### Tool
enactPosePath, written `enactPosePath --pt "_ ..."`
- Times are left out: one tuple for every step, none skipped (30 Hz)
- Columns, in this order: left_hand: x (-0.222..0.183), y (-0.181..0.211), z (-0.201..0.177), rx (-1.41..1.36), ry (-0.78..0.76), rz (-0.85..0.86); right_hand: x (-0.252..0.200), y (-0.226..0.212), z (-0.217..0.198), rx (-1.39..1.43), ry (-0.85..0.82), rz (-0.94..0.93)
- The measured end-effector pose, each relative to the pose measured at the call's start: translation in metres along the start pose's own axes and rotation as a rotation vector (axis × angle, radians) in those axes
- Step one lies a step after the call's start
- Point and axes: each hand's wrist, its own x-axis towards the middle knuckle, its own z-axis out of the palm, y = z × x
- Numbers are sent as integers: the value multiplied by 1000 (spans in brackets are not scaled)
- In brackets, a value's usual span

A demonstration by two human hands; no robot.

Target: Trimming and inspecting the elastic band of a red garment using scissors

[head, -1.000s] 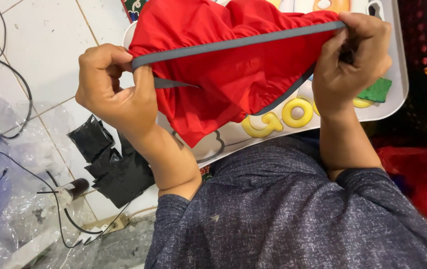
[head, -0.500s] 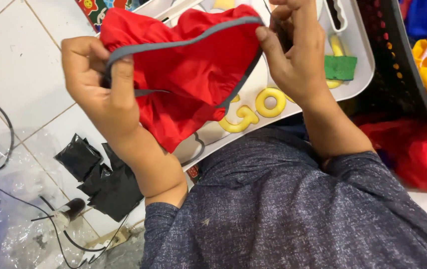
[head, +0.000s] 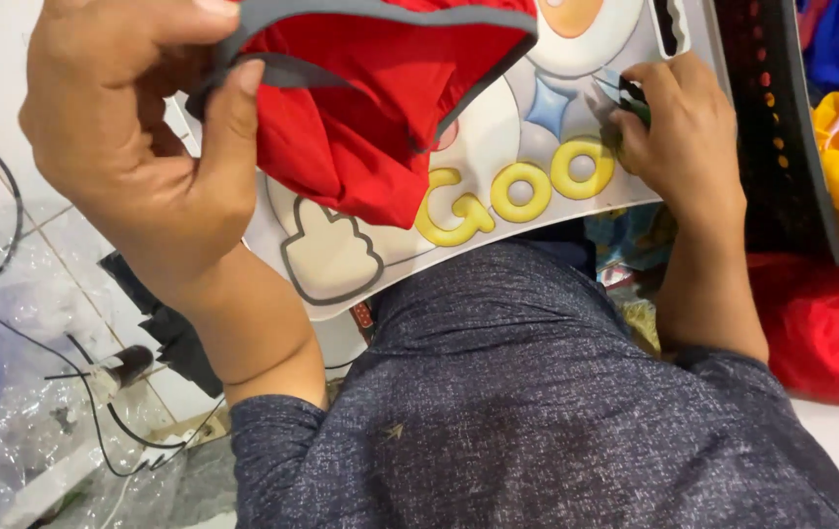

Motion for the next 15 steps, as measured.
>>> enactPosePath --pt "5 10 -3 184 -35 82 -1 4 3 11 -2 35" --pt "7 19 -2 198 -26 79 -1 5 3 18 0 20" --pt "10 28 -1 320 -15 116 0 7 4 40 -8 56" --pt "12 37 1 440 -5 152 0 8 4 63 -18 92" --pt "14 38 2 450 2 149 0 11 6 67 -16 80" --pt "15 39 3 514 9 217 0 14 8 67 -18 76" --pt "16 40 3 575 14 285 0 17 10 67 -20 73" --pt "15 39 3 585 21 282 0 18 12 69 -18 61" --pt "14 38 2 607 29 318 0 20 14 69 -24 65" --pt "12 37 2 629 37 353 0 22 15 69 -30 69" --pt "11 38 1 638 46 352 1 21 14 70 -28 57" --pt "9 39 1 680 38 362 2 20 13 85 -15 53" --pt "6 40 1 720 29 368 2 20 11 98 -8 49" --pt "3 40 2 726 36 361 5 10 2 97 -10 38" --pt "2 40 3 700 41 355 10 -1 -6 129 20 11"
